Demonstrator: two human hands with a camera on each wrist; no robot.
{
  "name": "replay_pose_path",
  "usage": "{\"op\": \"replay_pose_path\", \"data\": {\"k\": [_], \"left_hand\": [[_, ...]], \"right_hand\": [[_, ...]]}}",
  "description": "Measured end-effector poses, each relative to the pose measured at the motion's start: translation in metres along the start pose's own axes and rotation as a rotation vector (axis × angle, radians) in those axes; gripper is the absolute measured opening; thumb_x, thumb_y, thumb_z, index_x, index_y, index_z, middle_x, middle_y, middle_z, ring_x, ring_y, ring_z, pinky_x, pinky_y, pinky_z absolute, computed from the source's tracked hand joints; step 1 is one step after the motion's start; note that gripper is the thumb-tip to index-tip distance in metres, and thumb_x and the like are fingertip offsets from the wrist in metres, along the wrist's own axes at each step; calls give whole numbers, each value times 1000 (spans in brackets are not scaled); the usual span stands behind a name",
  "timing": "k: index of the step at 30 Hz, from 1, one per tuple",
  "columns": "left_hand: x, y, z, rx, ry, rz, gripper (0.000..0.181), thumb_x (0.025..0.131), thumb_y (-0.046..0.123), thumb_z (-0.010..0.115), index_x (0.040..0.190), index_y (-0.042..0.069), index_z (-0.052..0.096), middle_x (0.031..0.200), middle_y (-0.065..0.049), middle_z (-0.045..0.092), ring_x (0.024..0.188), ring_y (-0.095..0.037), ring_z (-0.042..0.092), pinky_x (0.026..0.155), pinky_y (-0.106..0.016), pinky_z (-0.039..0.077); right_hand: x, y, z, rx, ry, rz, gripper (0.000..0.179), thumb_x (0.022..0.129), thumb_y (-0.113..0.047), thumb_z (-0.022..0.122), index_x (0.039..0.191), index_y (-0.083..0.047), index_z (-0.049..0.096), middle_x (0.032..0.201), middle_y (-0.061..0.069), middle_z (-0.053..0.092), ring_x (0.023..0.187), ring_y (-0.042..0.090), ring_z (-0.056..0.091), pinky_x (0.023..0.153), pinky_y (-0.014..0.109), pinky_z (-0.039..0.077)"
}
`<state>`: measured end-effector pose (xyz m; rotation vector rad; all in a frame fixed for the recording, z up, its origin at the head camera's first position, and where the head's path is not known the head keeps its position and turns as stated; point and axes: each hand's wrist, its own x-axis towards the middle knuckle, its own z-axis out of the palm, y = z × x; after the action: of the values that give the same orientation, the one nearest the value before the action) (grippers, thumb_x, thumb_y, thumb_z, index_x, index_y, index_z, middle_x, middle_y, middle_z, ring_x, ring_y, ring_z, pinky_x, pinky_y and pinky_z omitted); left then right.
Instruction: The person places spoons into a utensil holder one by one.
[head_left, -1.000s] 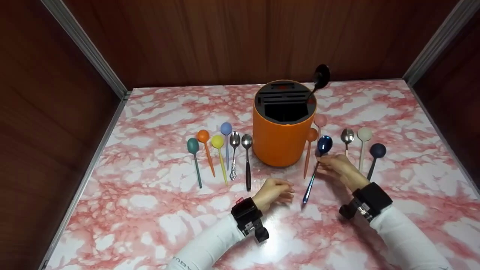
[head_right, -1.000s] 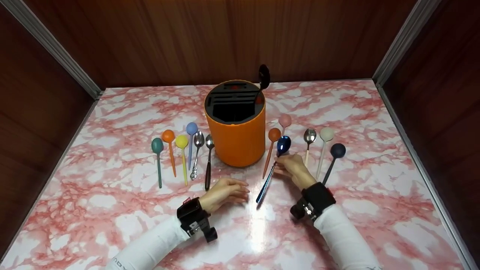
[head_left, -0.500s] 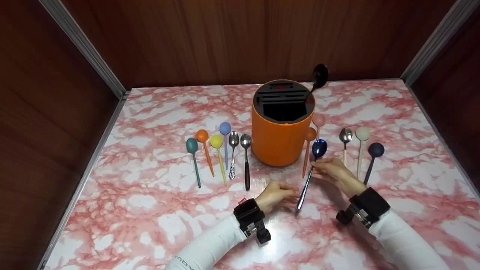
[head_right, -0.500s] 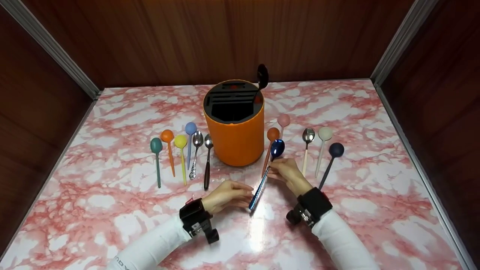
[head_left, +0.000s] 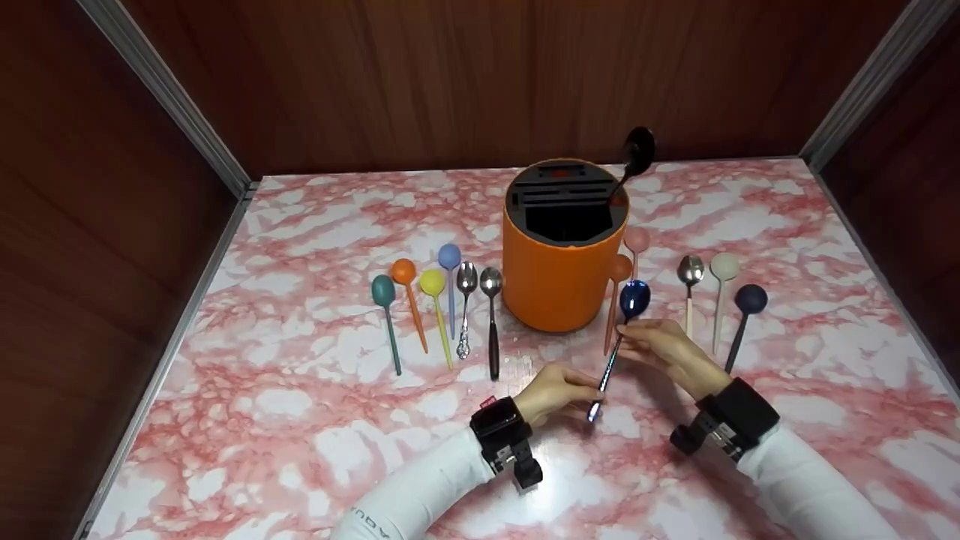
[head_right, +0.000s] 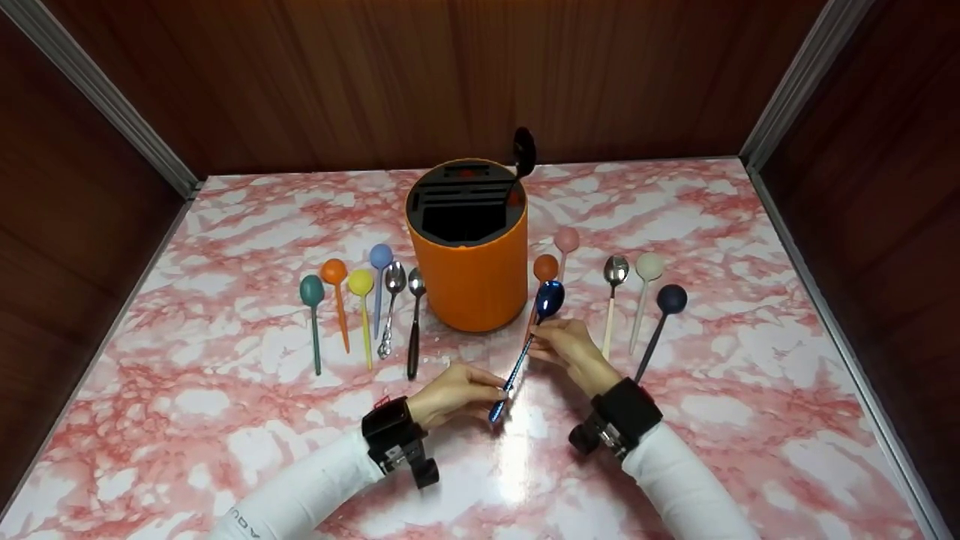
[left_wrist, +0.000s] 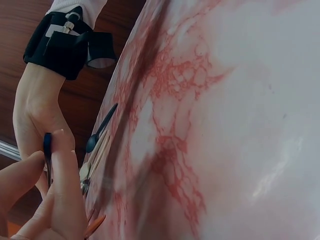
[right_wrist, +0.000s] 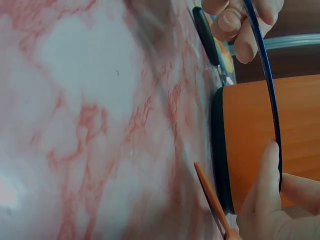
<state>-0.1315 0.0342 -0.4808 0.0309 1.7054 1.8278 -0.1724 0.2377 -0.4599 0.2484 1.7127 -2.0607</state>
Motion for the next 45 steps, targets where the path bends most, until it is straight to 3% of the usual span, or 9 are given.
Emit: {"op": "replay_pose_path", "data": {"k": [10,17,26,31,35,45], "left_hand": [[-3,6,2,18,1,-37,18,86,-10,64,104,-15,67,92,-25,69,66,-14,65,68,-31,61],[-7,13,0,22,-17,-44,18,86,-10,65,103,-15,67,94,-26,69,69,-17,67,69,-32,61],[-12,23,0,46,-33,-48,19,85,-8,67,103,-14,67,96,-29,67,63,-13,64,67,-31,61],[-15,33,0,84,-31,-51,18,86,-8,67,102,-14,67,93,-27,68,60,-12,62,66,-30,60],[-18,42,0,70,-46,-51,20,86,-9,66,105,-16,65,98,-31,66,58,-12,61,64,-29,60],[-22,60,-1,70,-69,11,23,87,-9,65,108,-17,63,98,-30,67,59,-11,60,66,-29,60]], "right_hand": [[-4,-6,4,49,7,12,17,96,5,53,86,-1,65,83,6,64,77,11,63,81,26,57],[-9,-10,4,-10,-16,14,16,97,-1,56,85,-3,67,80,3,65,79,12,64,87,29,55],[-13,-17,8,98,-39,-11,21,96,7,52,81,-1,65,77,5,62,76,13,64,84,29,57],[-17,-25,10,55,-31,-20,18,98,3,50,84,-2,61,77,4,60,78,13,64,83,28,57],[-22,-35,10,-27,-25,-44,14,98,-2,54,86,-3,62,81,3,61,80,12,62,85,26,56],[-31,-59,12,-180,-23,-101,10,98,-11,59,94,-2,58,89,3,60,86,14,63,88,27,55]]}}
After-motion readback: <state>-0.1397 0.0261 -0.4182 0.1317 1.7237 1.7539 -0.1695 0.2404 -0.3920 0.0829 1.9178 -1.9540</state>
